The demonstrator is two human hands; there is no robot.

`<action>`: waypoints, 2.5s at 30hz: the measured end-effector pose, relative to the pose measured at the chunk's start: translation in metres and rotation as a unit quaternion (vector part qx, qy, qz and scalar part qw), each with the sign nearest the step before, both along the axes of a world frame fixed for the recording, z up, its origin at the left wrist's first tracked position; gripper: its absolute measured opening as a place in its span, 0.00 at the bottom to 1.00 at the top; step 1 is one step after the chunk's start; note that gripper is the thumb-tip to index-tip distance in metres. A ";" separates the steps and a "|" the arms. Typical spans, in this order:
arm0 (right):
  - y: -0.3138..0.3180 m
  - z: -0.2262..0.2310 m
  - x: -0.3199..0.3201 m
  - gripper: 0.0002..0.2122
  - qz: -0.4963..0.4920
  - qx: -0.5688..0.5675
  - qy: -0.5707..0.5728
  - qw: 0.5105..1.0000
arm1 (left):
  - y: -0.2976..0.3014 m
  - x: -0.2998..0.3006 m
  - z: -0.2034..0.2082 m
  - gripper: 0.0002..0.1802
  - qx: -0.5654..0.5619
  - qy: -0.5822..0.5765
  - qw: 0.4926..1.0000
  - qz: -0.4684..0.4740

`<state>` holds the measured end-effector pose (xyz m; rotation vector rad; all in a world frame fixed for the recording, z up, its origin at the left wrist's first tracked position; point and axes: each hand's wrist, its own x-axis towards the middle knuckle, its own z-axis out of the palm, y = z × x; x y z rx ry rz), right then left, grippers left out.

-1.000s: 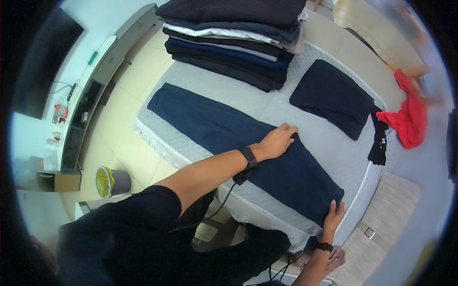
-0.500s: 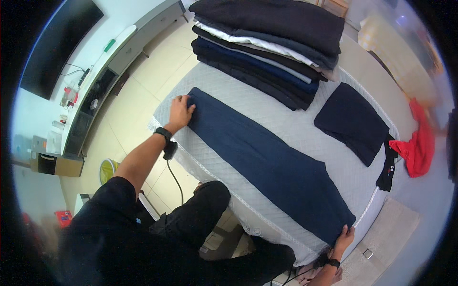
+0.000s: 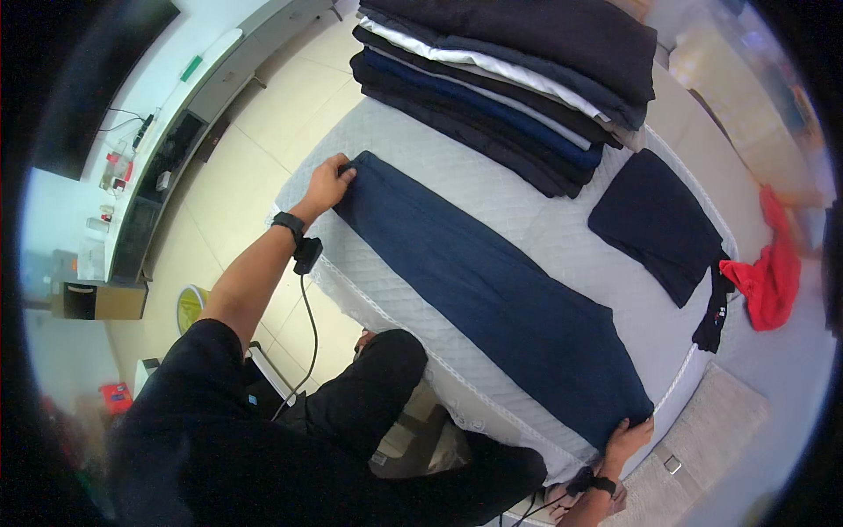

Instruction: The person folds a pair of blue trousers and a pair of beige trousers by hand on a bed.

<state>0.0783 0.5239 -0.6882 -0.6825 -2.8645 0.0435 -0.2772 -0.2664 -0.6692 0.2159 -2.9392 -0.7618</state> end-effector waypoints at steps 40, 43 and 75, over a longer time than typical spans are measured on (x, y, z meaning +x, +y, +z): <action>-0.485 -0.009 -0.231 0.40 0.343 -0.199 -0.125 0.909 | -0.020 -0.008 -0.025 0.22 0.202 -0.024 0.979 0.001; -0.483 -0.011 -0.231 0.40 0.340 -0.216 -0.114 0.908 | 0.003 0.002 0.024 0.20 0.194 -0.007 0.981 0.016; -0.350 0.026 -0.134 0.18 0.109 -0.355 0.097 0.923 | 0.202 0.070 -0.015 0.40 0.189 -0.103 0.968 -0.127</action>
